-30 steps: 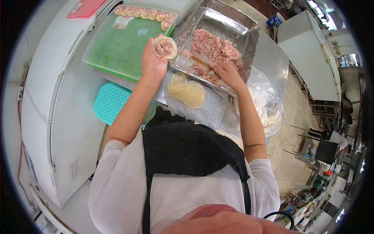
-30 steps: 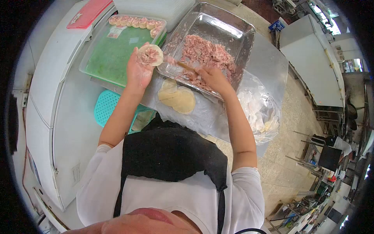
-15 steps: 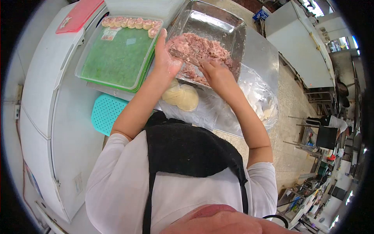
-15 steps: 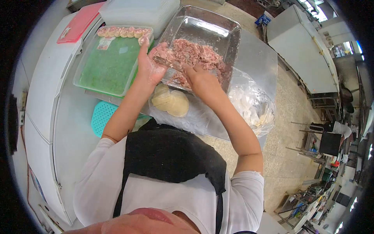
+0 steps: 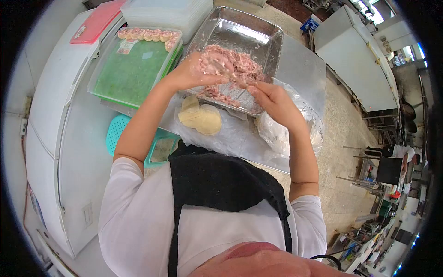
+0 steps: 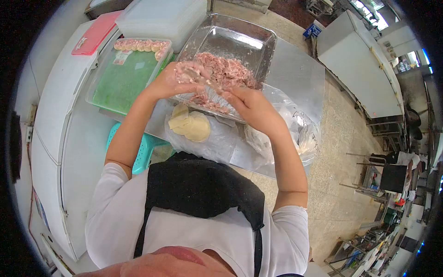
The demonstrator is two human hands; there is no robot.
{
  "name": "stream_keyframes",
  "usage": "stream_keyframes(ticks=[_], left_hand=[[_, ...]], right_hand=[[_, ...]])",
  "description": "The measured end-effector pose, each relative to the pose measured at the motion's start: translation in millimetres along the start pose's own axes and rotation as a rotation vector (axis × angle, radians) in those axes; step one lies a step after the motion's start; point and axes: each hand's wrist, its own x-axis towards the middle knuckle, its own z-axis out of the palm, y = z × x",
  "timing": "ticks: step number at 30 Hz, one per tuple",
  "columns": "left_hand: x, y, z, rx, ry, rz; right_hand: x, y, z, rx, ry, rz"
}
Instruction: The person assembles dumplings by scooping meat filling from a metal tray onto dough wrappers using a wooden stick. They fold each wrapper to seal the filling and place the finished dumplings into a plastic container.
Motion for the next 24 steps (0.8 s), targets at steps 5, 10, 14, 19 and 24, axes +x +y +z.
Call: stream_keyframes(ticks=[5,10,14,19,24], left_hand=[[11,-3,12,0.296,-0.104,0.152],[20,-42,29,0.266,0.137,-0.163],[27,-55,32,0.26,0.183,-0.304],[6,-36,39,0.491,0.326,-0.341],[-1,-1,22,0.329,0.213,0.104]], right_hand=[[10,58,7,0.015,-0.026,-0.188],[9,63,-7,-0.601,0.309,-0.217],[13,75,26,-0.607,0.337,-0.288],[15,130,-9,-0.826,0.136,0.137],[-11,60,-23,-0.102,0.247,-0.013]])
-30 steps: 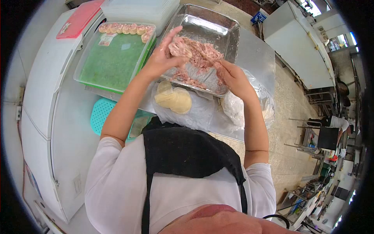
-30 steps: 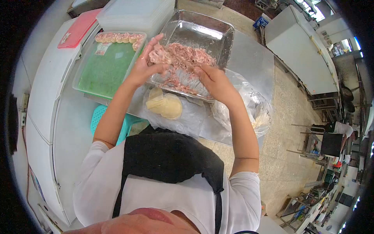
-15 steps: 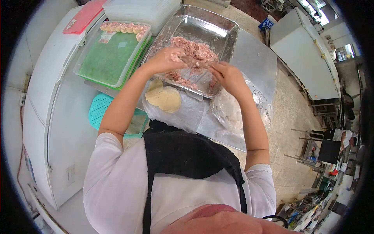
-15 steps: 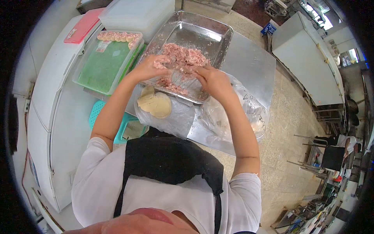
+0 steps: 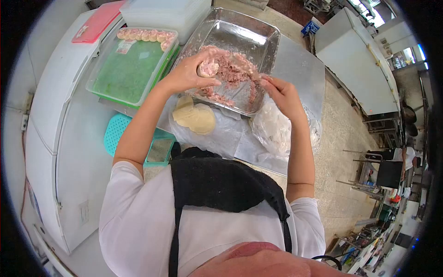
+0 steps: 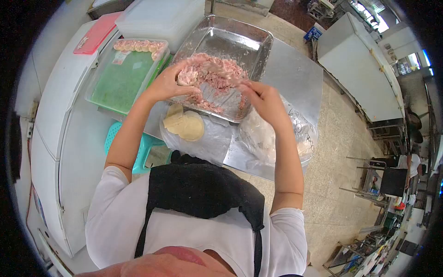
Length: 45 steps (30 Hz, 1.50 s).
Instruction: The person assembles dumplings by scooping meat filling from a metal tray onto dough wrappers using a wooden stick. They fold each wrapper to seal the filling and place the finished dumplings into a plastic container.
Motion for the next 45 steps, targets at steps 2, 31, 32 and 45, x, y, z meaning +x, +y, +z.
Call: stream_keyframes(ticks=[2,31,32,45], left_hand=[[6,4,-12,-0.027,-0.138,-0.032],[-51,-181,-200,0.25,-0.312,-0.289],[-47,-196,-193,0.248,-0.316,-0.29],[4,-241,-116,0.461,0.099,-0.112]], right_hand=[[2,-29,17,0.155,-0.044,0.016],[-43,-92,165,0.067,0.286,0.426],[-61,-80,162,0.148,0.323,0.493],[-83,-71,139,0.294,0.298,0.616]])
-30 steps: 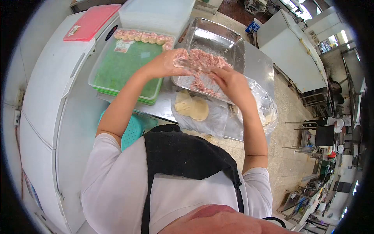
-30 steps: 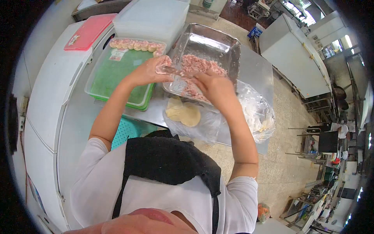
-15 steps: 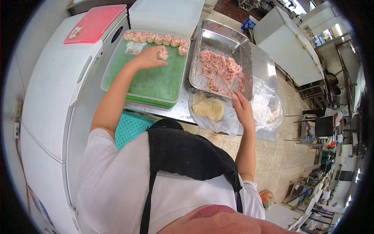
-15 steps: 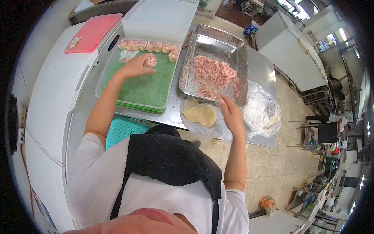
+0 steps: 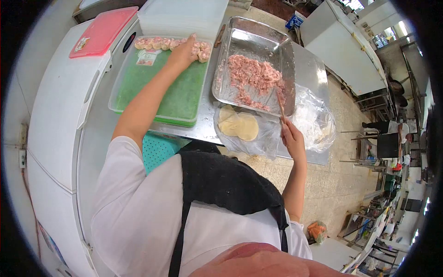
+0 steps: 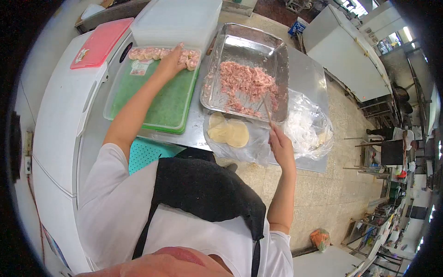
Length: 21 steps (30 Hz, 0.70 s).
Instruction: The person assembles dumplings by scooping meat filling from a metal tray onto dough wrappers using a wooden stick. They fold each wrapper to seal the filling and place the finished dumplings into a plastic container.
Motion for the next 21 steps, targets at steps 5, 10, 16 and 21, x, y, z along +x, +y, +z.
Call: stream_keyframes(ticks=[5,10,16,21], left_hand=[[-2,29,-20,0.036,-0.159,-0.04],[-48,132,-55,0.105,-0.049,-0.072],[-120,233,8,-0.282,-0.347,-0.113],[-158,222,39,-0.082,-0.315,-0.223]], right_hand=[[63,-1,-38,-0.813,-0.101,-0.4],[122,-6,-84,-1.358,-0.027,-0.527],[109,19,-21,-1.16,-0.235,-0.756],[150,-4,-55,-1.209,-0.371,-0.687]])
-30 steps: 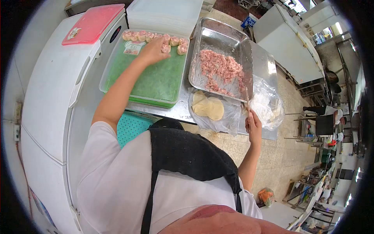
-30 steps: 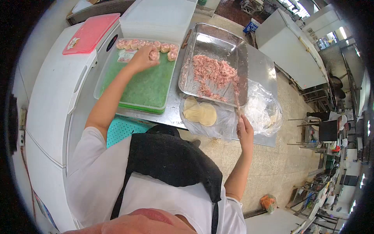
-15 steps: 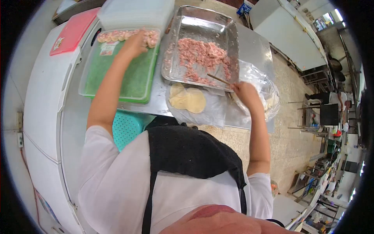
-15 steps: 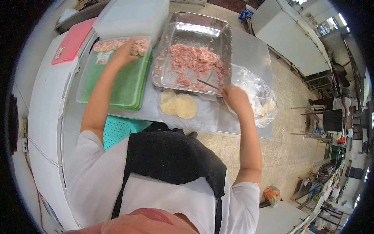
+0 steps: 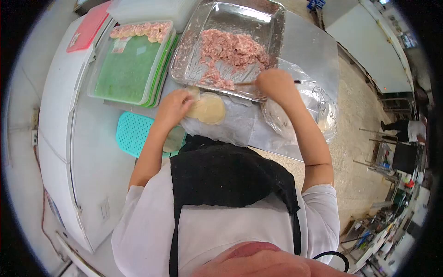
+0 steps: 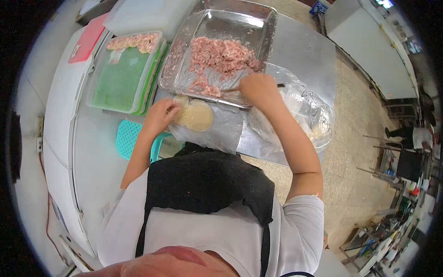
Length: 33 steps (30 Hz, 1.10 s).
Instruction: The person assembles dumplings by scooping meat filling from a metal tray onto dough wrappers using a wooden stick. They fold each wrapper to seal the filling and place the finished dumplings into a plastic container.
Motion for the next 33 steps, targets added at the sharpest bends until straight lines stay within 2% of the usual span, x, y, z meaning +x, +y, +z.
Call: stream_keyframes(ticks=[2,5,6,7,8,9,10,12,13,15,17,19,20,22,24,25,27,28,31,33], left_hand=[[2,-26,16,0.012,0.178,0.099],[12,-35,34,-0.152,0.126,0.096],[14,-35,34,-0.149,0.128,0.091],[16,-34,36,-0.16,0.105,-0.03],[19,-35,38,-0.172,0.076,-0.148],[19,-32,34,-0.178,0.068,-0.146],[18,-24,23,-0.178,0.114,-0.165],[18,-14,2,-0.189,0.158,-0.191],[18,-11,-10,-0.233,0.138,-0.257],[19,-12,-23,-0.282,0.119,-0.318],[24,-19,-33,-0.553,0.164,-0.255],[23,-25,-36,-0.534,0.127,-0.16],[23,-29,-35,-0.51,0.089,-0.077],[26,-39,-28,-0.47,-0.21,0.066],[31,-36,-6,-0.292,-0.241,0.377],[37,-36,4,-0.296,-0.241,0.388],[48,-36,18,-0.28,-0.132,0.591],[50,-34,21,-0.288,-0.134,0.605],[53,-26,25,-0.278,-0.15,0.53],[54,-19,23,-0.3,-0.216,0.529]], right_hand=[[6,6,-3,-0.006,0.099,-0.038],[5,-25,49,0.135,0.138,-0.161],[2,-27,43,0.223,0.119,-0.151],[4,-24,43,0.223,0.117,-0.153],[4,-19,45,0.37,0.07,-0.104],[3,-14,47,0.515,0.021,-0.049],[3,-9,44,0.514,0.013,-0.041],[5,-2,28,0.69,-0.019,-0.074],[7,-3,23,0.685,-0.027,-0.073],[11,-9,14,0.217,-0.131,-0.012],[6,-25,30,0.139,-0.144,-0.027],[1,-45,22,0.198,-0.074,0.045],[3,-43,20,0.376,-0.025,0.039],[14,-48,4,0.361,-0.023,0.053],[28,-55,-12,0.302,-0.03,0.097],[37,-57,-11,0.294,-0.027,0.107],[50,-59,2,0.0,-0.081,0.132],[48,-66,15,-0.007,-0.083,0.146],[43,-81,29,0.135,-0.008,0.117],[35,-72,14,0.684,-0.094,0.11]])
